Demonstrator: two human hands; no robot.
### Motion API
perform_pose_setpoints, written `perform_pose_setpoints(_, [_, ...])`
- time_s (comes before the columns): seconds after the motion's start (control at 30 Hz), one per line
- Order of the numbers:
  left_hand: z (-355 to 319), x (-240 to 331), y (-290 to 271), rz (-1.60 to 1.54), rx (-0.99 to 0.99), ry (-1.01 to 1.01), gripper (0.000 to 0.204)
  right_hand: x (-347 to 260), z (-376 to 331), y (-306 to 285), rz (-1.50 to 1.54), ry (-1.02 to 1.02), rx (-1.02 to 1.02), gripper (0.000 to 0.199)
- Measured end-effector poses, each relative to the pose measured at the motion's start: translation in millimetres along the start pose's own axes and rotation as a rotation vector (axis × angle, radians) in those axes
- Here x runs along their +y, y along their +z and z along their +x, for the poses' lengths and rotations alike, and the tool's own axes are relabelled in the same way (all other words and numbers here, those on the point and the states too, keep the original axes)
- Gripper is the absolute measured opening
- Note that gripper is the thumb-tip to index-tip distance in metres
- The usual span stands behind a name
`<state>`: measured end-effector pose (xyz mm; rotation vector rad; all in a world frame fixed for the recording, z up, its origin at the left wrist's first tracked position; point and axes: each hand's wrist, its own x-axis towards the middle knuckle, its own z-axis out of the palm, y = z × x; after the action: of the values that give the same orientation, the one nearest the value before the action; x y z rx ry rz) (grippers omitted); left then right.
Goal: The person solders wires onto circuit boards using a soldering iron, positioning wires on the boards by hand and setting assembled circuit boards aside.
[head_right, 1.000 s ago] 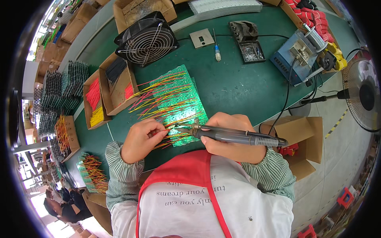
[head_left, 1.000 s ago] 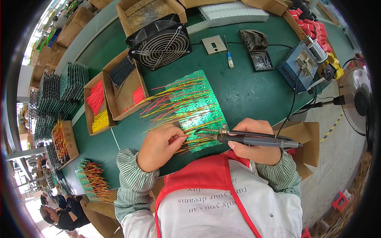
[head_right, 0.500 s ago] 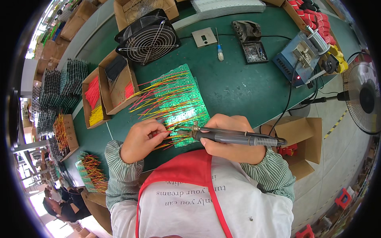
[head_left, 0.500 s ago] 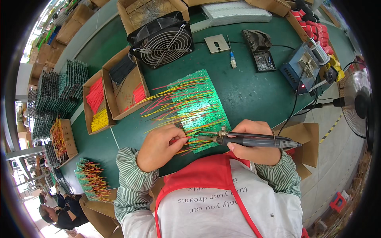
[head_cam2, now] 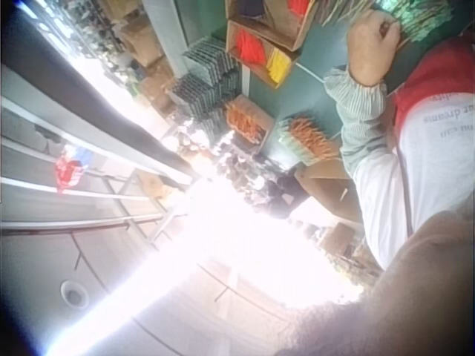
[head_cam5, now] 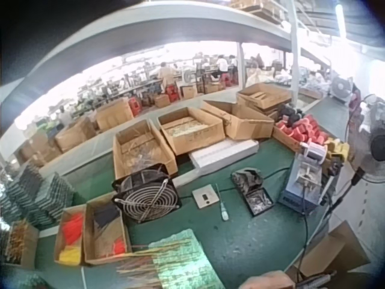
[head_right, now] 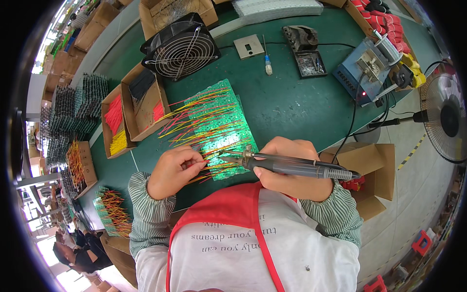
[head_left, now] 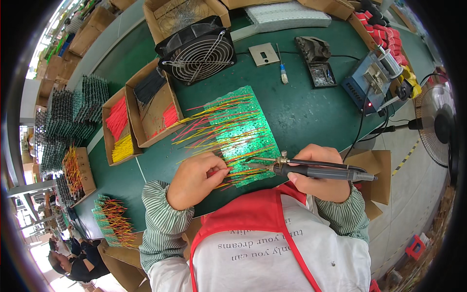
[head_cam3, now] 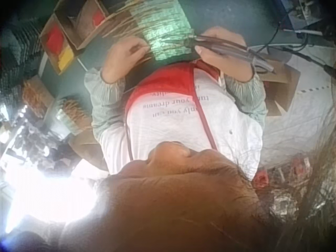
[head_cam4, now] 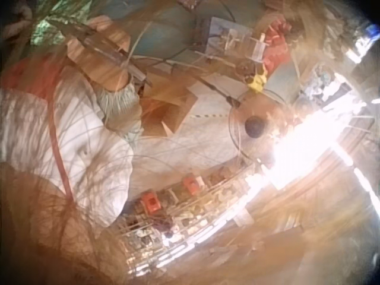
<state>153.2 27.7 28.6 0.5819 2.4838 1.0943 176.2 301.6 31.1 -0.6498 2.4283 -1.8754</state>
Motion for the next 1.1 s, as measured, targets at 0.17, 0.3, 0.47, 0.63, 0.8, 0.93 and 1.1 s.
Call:
perform_pose_setpoints(0.17, [-5,17,-6,0.125,0.22,-0.005,0.008,-1,-6,-4,-0.018,0.015,0.049,0.013])
perform_pose_setpoints(0.3, [0,27,8,0.188,0.224,0.076,0.007,0,-9,-6,0.023,0.014,0.061,0.013])
perform_pose_setpoints(0.47, [13,22,20,0.168,0.133,0.065,0.009,0,-13,-9,0.007,0.046,0.058,0.014])
perform_pose_setpoints(0.63, [13,19,19,0.14,0.115,0.05,0.009,1,-12,-6,0.049,0.116,0.044,0.015])
perform_pose_setpoints(0.8, [14,20,20,0.136,0.108,0.049,0.009,3,-10,-4,0.077,0.183,0.032,0.017])
perform_pose_setpoints(0.93, [15,19,20,0.147,0.101,0.053,0.01,6,-8,-4,0.035,0.078,0.017,0.013])
perform_pose_setpoints(1.1, [16,18,20,0.154,0.096,0.064,0.01,5,-8,-5,0.022,0.045,0.05,0.013])
